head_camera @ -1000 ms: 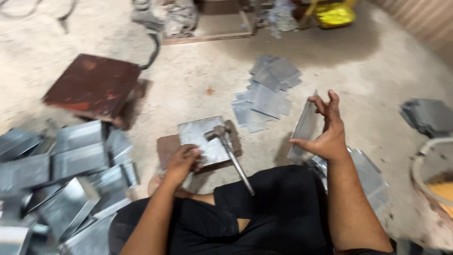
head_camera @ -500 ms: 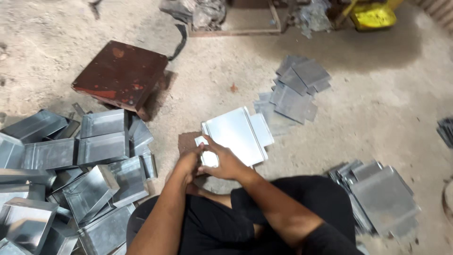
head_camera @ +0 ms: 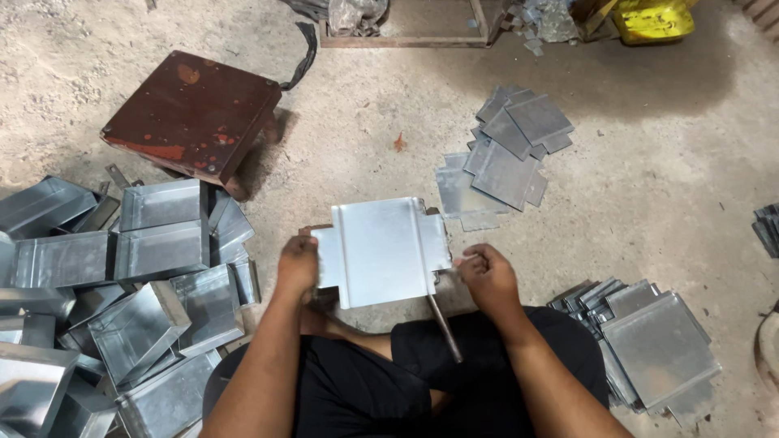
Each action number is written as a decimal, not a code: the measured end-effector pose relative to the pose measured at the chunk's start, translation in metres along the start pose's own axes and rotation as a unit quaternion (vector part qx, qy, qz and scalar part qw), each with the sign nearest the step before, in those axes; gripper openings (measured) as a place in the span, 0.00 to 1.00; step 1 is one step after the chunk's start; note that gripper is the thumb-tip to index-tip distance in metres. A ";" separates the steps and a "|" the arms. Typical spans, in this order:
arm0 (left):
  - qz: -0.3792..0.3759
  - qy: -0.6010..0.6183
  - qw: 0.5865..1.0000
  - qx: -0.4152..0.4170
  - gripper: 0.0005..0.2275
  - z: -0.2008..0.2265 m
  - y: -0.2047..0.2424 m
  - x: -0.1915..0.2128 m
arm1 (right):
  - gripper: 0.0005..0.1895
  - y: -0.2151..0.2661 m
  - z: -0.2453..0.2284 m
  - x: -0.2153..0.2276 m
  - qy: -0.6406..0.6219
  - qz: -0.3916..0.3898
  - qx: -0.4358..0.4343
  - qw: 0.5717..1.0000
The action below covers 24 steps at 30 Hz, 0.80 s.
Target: The person sits on the floor and uses a hammer to strike the edges of stacked metal sheets placed on a small metal block. They repeatedly hit the edges to flatten or shape them, occasionally adjusting the stack's position.
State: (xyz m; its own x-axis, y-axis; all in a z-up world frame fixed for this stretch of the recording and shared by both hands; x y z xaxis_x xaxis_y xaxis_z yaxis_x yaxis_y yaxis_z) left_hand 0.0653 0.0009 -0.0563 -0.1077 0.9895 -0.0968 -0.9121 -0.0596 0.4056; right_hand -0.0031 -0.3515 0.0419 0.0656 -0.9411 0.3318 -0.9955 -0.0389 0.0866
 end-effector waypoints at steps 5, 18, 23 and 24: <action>0.139 -0.271 0.950 -0.074 0.13 0.017 0.004 0.047 | 0.25 0.009 0.041 -0.025 0.079 -0.088 -0.184 0.976; 0.190 -0.335 0.923 -0.002 0.19 0.042 0.034 0.069 | 0.18 0.000 0.047 -0.023 -0.031 -0.194 -0.118 0.973; 0.127 -0.366 0.921 0.046 0.37 0.050 0.041 0.040 | 0.23 0.031 -0.041 0.013 0.089 0.022 0.074 0.993; 0.103 -0.356 0.927 0.056 0.38 0.051 0.043 0.032 | 0.22 0.041 -0.068 0.024 0.145 0.060 0.181 0.971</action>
State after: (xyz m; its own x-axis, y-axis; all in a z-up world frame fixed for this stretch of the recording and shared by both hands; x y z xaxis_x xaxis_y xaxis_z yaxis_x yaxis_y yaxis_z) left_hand 0.0427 0.0371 0.0041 0.0490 0.7970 0.6020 -0.8499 -0.2834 0.4443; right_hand -0.0377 -0.3526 0.1177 -0.0869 -0.8144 0.5738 -0.9528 -0.1002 -0.2866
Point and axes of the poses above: each hand's wrist, its own y-axis away from the middle knuckle, its own x-axis out of the back of the hand, z = x × y, the point moved 3 cm from there along -y, towards the middle knuckle, and after that the axes turned 11 degrees about -z, right-handed, at the moved point
